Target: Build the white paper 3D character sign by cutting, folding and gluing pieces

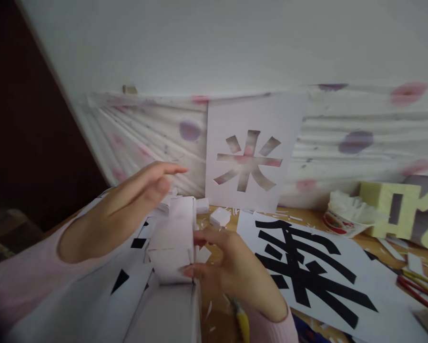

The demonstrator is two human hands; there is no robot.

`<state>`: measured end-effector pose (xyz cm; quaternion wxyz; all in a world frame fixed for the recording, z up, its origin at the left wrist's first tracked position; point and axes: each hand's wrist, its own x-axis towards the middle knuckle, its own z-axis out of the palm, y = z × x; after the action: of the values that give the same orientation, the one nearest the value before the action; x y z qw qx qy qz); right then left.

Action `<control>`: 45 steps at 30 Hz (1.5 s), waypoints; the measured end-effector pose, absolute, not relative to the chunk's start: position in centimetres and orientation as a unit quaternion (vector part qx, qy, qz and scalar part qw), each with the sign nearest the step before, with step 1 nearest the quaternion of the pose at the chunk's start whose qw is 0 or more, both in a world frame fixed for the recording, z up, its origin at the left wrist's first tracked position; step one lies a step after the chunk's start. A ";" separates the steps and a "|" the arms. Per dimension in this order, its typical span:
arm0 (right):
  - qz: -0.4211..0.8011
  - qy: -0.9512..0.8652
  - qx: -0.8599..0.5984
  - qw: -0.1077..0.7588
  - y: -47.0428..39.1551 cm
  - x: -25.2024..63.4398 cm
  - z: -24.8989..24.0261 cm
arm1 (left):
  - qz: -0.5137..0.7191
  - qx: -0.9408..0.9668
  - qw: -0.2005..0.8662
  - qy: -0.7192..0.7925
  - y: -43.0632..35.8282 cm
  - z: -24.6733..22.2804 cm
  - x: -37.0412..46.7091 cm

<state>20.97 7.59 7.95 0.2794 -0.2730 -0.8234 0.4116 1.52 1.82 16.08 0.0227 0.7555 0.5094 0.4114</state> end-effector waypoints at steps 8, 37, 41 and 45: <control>0.269 -0.858 -0.329 0.288 4.6 18.2 7.0 | 0.221 0.800 0.010 0.558 3.6 15.8 1.9; 0.103 -0.856 -0.241 0.447 2.5 15.8 6.8 | 0.178 0.753 -0.028 0.633 1.5 13.9 0.7; 0.089 -0.852 -0.229 0.462 2.6 15.7 7.0 | 0.164 0.751 -0.018 0.640 1.5 14.0 0.8; 0.087 -0.861 -0.214 0.454 2.7 15.6 7.2 | 0.152 0.730 -0.005 0.666 1.8 14.0 0.8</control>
<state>15.65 2.66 7.20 0.4538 -0.2143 -0.8606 0.0869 0.82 1.82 14.04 -0.0051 0.7299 0.6665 0.1518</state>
